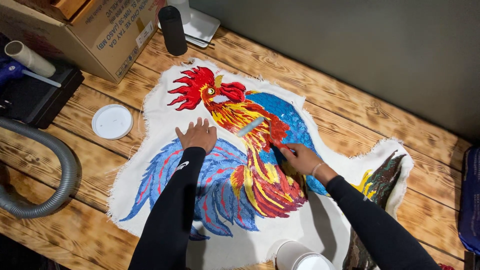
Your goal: Applying white glue to the back of a tufted rooster rug using a brush, roller, and scraper.
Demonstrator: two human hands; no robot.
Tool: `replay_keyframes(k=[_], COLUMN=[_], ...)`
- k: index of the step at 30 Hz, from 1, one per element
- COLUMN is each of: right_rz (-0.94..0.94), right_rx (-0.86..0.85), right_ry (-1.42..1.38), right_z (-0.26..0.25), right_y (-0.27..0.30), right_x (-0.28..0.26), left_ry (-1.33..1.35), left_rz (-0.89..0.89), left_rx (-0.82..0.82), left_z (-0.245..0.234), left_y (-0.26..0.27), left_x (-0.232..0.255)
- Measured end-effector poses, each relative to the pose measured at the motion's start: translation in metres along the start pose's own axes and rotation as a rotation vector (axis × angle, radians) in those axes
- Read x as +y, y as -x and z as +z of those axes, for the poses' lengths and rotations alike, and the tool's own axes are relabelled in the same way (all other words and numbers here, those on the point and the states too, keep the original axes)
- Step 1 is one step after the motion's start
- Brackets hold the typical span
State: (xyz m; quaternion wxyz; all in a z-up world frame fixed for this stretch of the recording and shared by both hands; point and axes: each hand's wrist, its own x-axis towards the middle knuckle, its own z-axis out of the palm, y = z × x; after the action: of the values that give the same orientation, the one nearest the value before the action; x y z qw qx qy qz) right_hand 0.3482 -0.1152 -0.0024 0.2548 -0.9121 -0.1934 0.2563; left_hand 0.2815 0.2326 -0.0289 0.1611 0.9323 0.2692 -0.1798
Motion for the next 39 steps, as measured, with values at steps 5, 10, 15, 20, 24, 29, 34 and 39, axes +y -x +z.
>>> replay_keyframes(k=[5,10,15,20,24,29,34,39], right_rz=[0.128,0.101,-0.135,-0.139,-0.111,-0.097,-0.203,-0.152], right_rx=[-0.128,-0.122,-0.04,-0.043,-0.139,-0.125,-0.064,-0.073], right_ry=[0.025,0.069,0.101,0.141,0.106,0.236,0.239,0.277], right_z=[-0.039,-0.032,-0.004,-0.01,-0.046,-0.046,-0.019,-0.031], right_y=[0.052,0.019,-0.073,-0.075,-0.033,-0.034,-0.066,-0.056], right_x=[0.029,0.009,-0.031,-0.045,-0.012,-0.038,-0.088,-0.071], left_ry=[-0.008,-0.013,0.04,0.041,0.026,0.013,0.004,0.031], left_rz=[0.014,0.033,0.034,0.036,0.051,0.052,0.052,0.054], left_rx=[0.022,0.057,0.062,0.055,0.057,0.05,0.048,0.032], left_z=[0.005,0.009,0.009,0.007,0.011,0.009,0.005,0.004], left_y=[-0.003,-0.004,-0.004,-0.004,-0.008,-0.008,-0.004,-0.003], left_x=[-0.001,-0.003,-0.004,-0.005,-0.007,-0.007,-0.007,-0.008])
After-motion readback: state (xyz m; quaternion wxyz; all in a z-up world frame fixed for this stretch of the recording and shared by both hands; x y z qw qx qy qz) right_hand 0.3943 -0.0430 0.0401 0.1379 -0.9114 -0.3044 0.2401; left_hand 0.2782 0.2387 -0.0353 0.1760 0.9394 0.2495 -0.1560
